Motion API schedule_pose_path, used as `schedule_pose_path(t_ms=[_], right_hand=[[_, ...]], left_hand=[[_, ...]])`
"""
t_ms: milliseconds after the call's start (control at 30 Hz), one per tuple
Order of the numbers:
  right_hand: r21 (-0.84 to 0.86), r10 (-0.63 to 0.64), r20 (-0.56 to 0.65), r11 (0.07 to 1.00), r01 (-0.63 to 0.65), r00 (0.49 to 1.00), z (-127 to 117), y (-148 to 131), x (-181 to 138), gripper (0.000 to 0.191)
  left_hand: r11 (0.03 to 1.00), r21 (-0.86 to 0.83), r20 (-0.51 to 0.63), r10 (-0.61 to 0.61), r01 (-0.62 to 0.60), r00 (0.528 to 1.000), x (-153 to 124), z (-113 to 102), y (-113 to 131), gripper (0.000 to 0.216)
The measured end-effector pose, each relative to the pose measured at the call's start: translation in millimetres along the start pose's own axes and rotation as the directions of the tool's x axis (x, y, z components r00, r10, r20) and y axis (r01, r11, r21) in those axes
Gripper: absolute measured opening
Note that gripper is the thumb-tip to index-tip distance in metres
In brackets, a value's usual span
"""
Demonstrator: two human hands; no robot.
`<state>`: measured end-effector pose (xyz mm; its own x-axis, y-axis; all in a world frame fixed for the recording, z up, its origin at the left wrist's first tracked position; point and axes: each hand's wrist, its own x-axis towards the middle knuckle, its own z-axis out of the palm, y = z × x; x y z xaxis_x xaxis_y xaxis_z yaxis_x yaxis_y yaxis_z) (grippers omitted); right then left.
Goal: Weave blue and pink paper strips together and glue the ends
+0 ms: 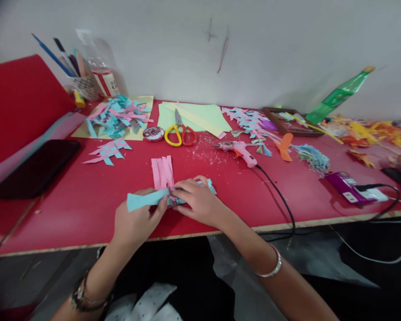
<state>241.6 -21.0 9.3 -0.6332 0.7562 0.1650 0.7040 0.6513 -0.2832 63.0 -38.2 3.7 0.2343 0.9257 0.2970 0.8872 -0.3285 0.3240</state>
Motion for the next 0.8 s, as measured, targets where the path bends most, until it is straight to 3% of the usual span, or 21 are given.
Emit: schedule_pose_path(t_ms=[100,233,300,533,800], right_hand=[[0.020,0.009,-0.013,1.000,-0.008,1.000,0,0,0,0.028],[0.079,0.099,0.057,0.992,-0.103,0.993,-1,1,-1,0.028],[0.117,0.122,0.081,0.984,-0.131,0.989,-3,1,-1,0.028],[0.232,0.122,0.042,0.964,-0.128,0.992,-6,1,1,0.017],[0.220,0.134,0.028,0.966,-0.137,0.991,-5,0,1,0.016]], left_hand=[[0.993,-0.024,0.047,0.118,-0.117,0.992,-3,-4,-6,0.027],[0.941,-0.095,0.115,0.335,-0.326,0.935,-10,-8,-19,0.023],[0.922,-0.101,0.134,0.384,-0.373,0.913,-14,-9,-24,0.027],[0.909,-0.085,0.159,0.417,-0.408,0.895,-19,-12,-27,0.033],[0.901,-0.081,0.161,0.433,-0.425,0.887,-19,-13,-26,0.034]])
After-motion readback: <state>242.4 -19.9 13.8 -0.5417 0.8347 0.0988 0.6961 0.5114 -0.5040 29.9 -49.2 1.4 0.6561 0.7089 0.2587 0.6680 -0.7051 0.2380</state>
